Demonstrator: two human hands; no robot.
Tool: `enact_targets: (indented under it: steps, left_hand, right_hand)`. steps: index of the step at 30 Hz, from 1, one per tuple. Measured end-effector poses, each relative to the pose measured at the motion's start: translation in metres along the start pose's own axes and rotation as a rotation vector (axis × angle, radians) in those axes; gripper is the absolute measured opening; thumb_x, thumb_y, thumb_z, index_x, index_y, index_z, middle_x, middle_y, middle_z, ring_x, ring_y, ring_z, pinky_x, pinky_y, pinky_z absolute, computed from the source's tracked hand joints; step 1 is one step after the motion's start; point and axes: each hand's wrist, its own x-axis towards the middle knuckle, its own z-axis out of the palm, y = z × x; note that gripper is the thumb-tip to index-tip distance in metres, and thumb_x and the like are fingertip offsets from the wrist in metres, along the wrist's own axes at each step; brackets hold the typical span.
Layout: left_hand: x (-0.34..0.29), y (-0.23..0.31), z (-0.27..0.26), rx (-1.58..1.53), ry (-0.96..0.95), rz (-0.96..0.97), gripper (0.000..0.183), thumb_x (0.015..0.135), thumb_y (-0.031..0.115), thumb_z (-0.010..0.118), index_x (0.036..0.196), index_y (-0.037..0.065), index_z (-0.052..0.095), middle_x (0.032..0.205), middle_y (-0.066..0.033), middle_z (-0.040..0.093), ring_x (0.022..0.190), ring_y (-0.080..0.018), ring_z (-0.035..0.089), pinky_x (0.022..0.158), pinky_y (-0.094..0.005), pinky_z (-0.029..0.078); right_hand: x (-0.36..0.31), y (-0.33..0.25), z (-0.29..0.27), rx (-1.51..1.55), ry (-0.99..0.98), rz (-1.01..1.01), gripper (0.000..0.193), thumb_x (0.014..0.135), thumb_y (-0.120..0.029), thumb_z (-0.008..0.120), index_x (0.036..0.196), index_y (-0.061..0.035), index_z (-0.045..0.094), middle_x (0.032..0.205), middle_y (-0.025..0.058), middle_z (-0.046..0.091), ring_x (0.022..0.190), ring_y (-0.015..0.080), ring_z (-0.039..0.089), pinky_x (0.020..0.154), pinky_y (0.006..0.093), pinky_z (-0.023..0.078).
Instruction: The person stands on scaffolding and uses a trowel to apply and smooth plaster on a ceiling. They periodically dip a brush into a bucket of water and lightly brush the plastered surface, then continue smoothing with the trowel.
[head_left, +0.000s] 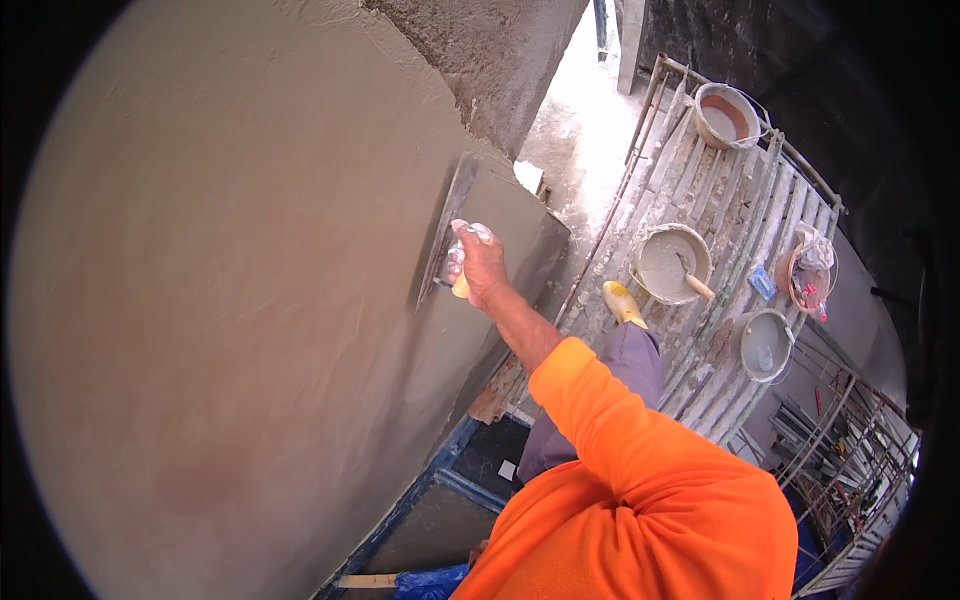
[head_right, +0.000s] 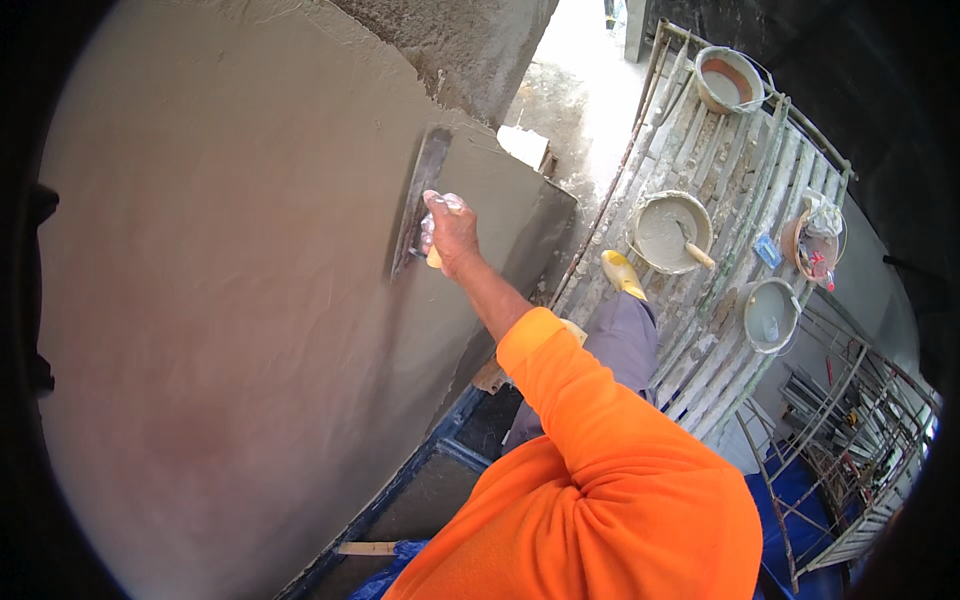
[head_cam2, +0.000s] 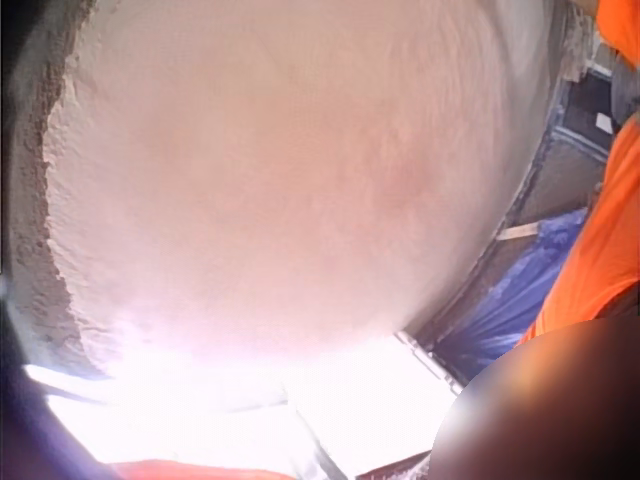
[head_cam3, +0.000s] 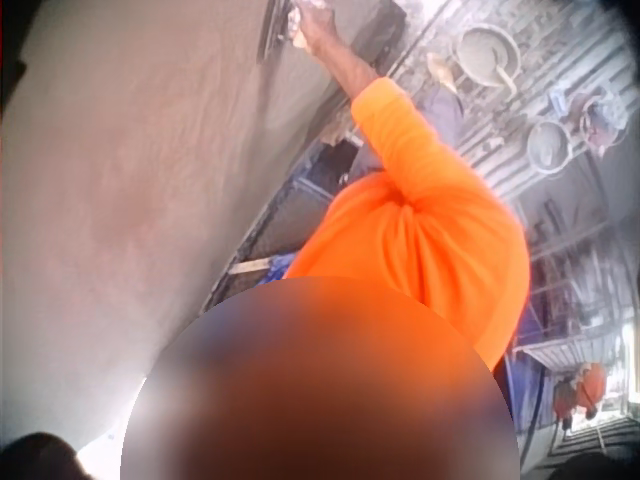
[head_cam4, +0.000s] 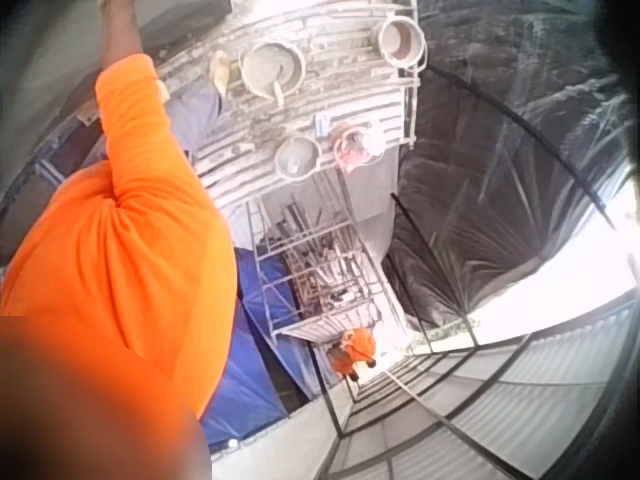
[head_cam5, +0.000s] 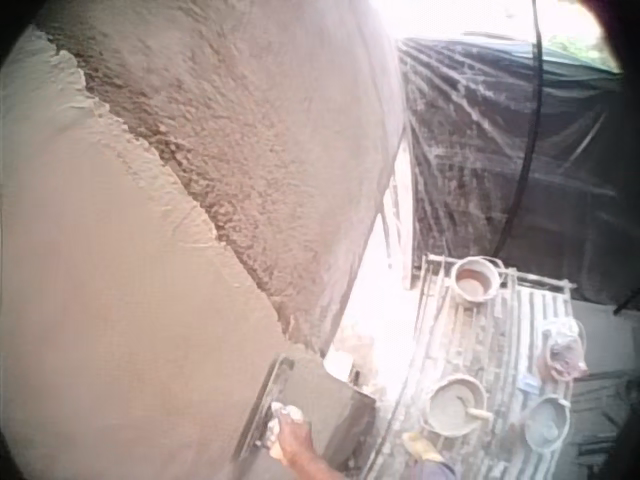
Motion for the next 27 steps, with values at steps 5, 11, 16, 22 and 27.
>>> enact_targets:
  steps: [5,11,16,22,27]
  left_hand:
    - [0.027,0.012,-0.022,0.039,0.008,0.055,0.026,0.092,0.033,0.075,0.088,0.008,0.071,0.077,-0.0026,0.068,0.062,-0.0159,0.062,0.057,-0.0328,0.050]
    - [0.058,0.034,-0.038,0.053,0.010,0.125,0.027,0.091,0.034,0.076,0.090,0.008,0.071,0.079,-0.0033,0.069,0.065,-0.0167,0.062,0.060,-0.0337,0.051]
    - [0.073,0.052,-0.038,0.071,-0.003,0.159,0.028,0.090,0.035,0.076,0.091,0.008,0.071,0.081,-0.0038,0.069,0.068,-0.0173,0.063,0.062,-0.0344,0.051]
    - [0.080,0.078,-0.032,0.093,-0.012,0.202,0.028,0.090,0.035,0.077,0.093,0.008,0.071,0.083,-0.0045,0.070,0.072,-0.0180,0.064,0.065,-0.0352,0.052]
    - [0.078,0.091,-0.028,0.088,-0.004,0.232,0.029,0.089,0.036,0.077,0.095,0.008,0.071,0.085,-0.0050,0.070,0.075,-0.0186,0.064,0.068,-0.0359,0.052]
  right_hand:
    - [-0.049,-0.030,0.048,-0.063,-0.076,-0.097,0.025,0.095,-0.027,0.070,0.089,-0.0123,0.051,0.065,0.0000,0.049,0.047,0.0103,0.046,0.040,0.0281,0.040]
    - [-0.089,-0.061,0.095,-0.144,-0.188,-0.196,0.024,0.096,-0.024,0.069,0.088,-0.0113,0.051,0.064,-0.0004,0.049,0.047,0.0091,0.045,0.040,0.0278,0.040]
    - [-0.119,-0.075,0.121,-0.335,-0.272,-0.339,0.022,0.097,-0.021,0.068,0.086,-0.0073,0.057,0.065,0.0004,0.054,0.050,0.0107,0.049,0.045,0.0298,0.043]
    - [-0.193,-0.064,0.158,-0.730,-0.578,-0.878,0.026,0.091,-0.023,0.073,0.084,-0.0013,0.060,0.069,0.0133,0.062,0.061,0.0277,0.061,0.060,0.0386,0.051]
    - [-0.196,-0.052,0.126,-0.696,-0.525,-0.973,0.028,0.092,-0.024,0.072,0.082,-0.0024,0.058,0.066,0.0153,0.063,0.060,0.0327,0.065,0.060,0.0412,0.052]
